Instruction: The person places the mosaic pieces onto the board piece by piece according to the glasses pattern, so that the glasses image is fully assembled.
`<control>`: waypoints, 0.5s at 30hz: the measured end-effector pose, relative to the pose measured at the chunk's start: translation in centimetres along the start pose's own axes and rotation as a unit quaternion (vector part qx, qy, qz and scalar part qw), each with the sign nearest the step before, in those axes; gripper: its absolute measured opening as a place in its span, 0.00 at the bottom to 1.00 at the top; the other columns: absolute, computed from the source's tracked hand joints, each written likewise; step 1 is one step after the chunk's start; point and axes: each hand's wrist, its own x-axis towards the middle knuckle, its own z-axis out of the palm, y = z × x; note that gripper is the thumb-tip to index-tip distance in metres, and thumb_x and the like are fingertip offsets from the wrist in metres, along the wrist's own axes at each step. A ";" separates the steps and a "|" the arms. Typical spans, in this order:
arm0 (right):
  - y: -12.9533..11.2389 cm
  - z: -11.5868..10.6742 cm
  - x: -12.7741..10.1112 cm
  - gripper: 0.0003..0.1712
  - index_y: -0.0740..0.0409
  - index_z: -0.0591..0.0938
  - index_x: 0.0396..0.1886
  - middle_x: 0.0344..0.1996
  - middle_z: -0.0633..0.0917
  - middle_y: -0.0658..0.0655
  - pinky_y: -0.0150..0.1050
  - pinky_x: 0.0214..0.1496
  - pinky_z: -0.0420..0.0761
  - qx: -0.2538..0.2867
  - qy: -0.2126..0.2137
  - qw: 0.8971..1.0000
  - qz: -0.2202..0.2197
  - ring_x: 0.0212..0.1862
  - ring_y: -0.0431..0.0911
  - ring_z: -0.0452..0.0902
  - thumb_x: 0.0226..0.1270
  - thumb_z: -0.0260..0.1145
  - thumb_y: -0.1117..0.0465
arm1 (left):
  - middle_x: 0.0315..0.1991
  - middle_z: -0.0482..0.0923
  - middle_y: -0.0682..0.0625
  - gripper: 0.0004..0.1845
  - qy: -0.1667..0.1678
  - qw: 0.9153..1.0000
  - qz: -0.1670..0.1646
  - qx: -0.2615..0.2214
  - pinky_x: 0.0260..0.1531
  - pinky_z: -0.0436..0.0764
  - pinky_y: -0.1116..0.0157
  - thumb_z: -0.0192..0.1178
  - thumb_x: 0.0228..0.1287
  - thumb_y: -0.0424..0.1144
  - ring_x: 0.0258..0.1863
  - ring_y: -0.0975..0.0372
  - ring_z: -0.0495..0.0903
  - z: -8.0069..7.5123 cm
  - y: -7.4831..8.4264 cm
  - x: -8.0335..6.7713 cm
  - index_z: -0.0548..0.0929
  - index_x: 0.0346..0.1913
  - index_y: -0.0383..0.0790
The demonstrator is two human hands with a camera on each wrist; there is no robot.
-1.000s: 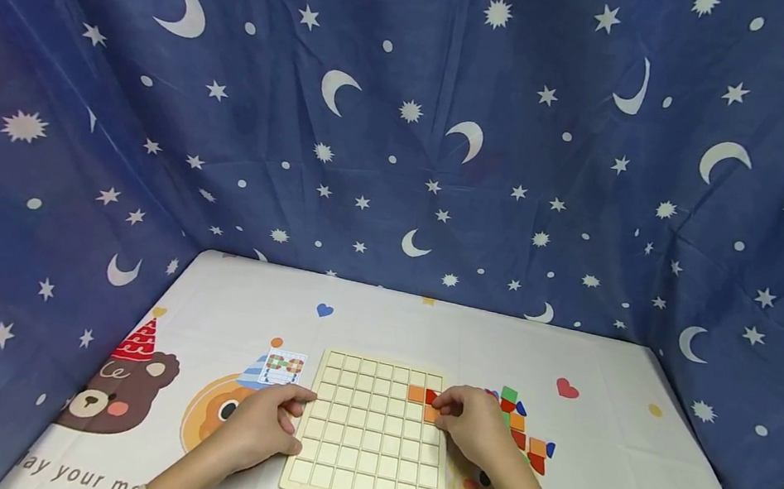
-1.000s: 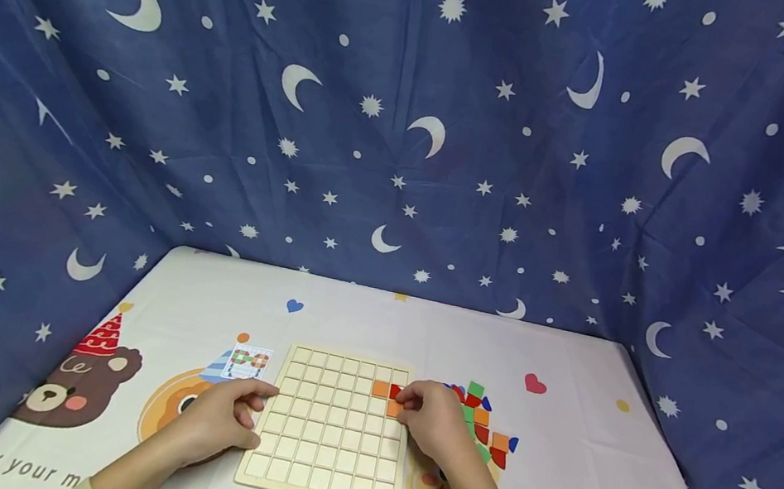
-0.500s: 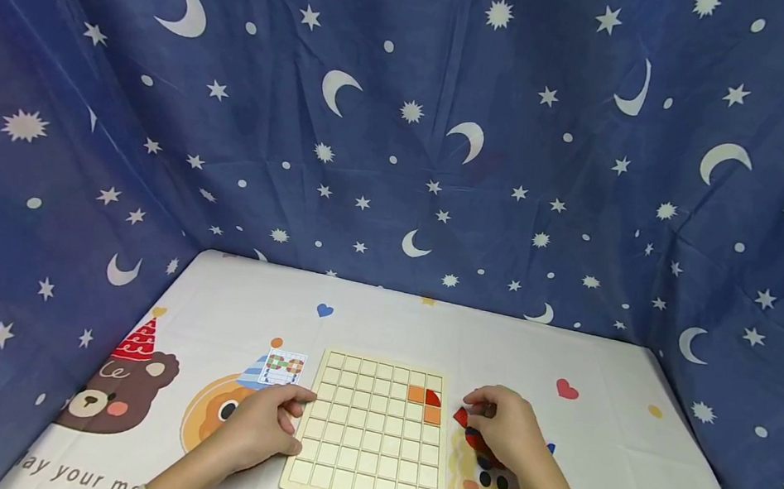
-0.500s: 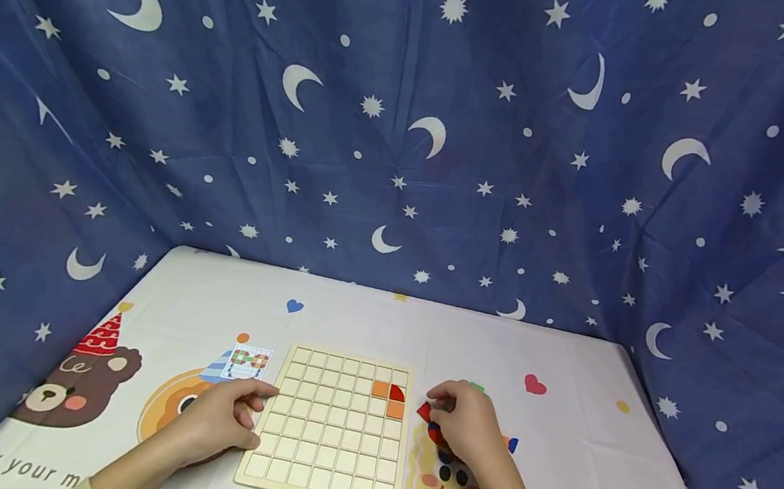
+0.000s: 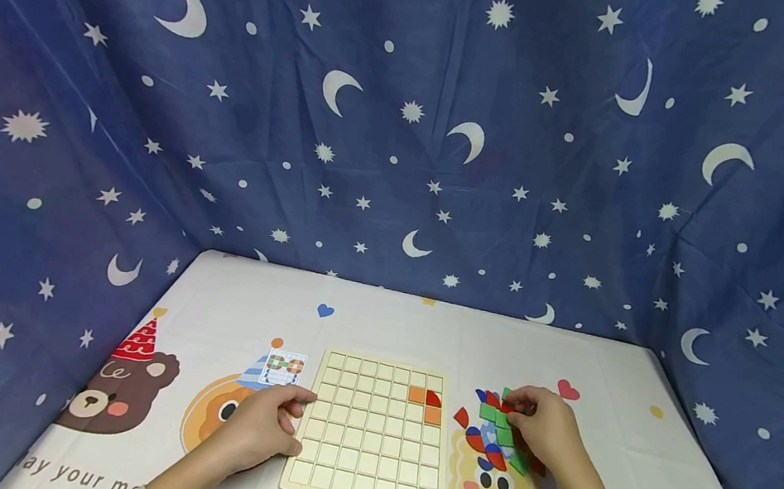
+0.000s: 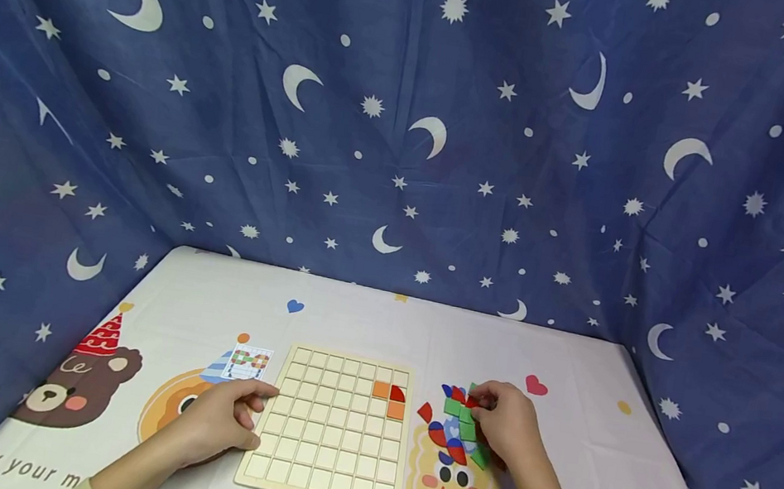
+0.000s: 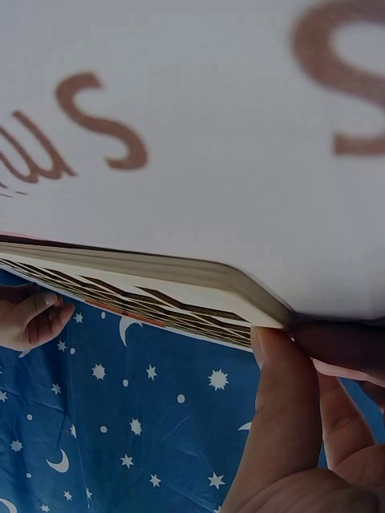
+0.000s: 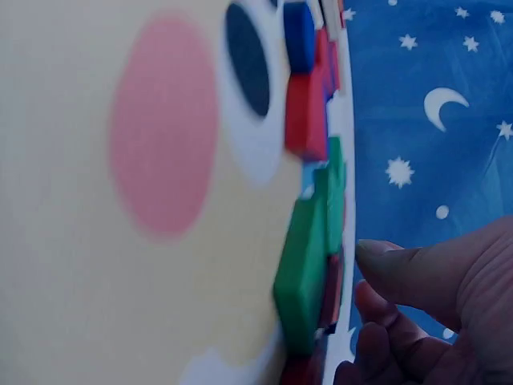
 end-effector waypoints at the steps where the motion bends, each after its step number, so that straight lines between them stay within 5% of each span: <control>1: 0.2 0.0 0.2 0.14 0.58 0.90 0.51 0.40 0.87 0.56 0.50 0.53 0.89 -0.001 0.002 1.000 0.004 0.43 0.50 0.79 0.66 0.76 0.68 | 0.43 0.79 0.48 0.40 0.000 1.000 -0.001 0.000 0.33 0.78 0.66 0.79 0.39 0.20 0.34 0.59 0.78 0.0 0.0 0.0 0.86 0.62 0.43; 15: 0.9 0.2 1.4 0.10 0.55 0.92 0.46 0.41 0.87 0.58 0.58 0.56 0.84 -0.025 -0.012 1.000 -0.006 0.44 0.51 0.79 0.66 0.77 0.66 | 0.43 0.79 0.48 0.40 0.001 1.000 -0.003 0.002 0.33 0.78 0.66 0.80 0.40 0.21 0.34 0.59 0.78 0.0 0.1 0.0 0.86 0.63 0.43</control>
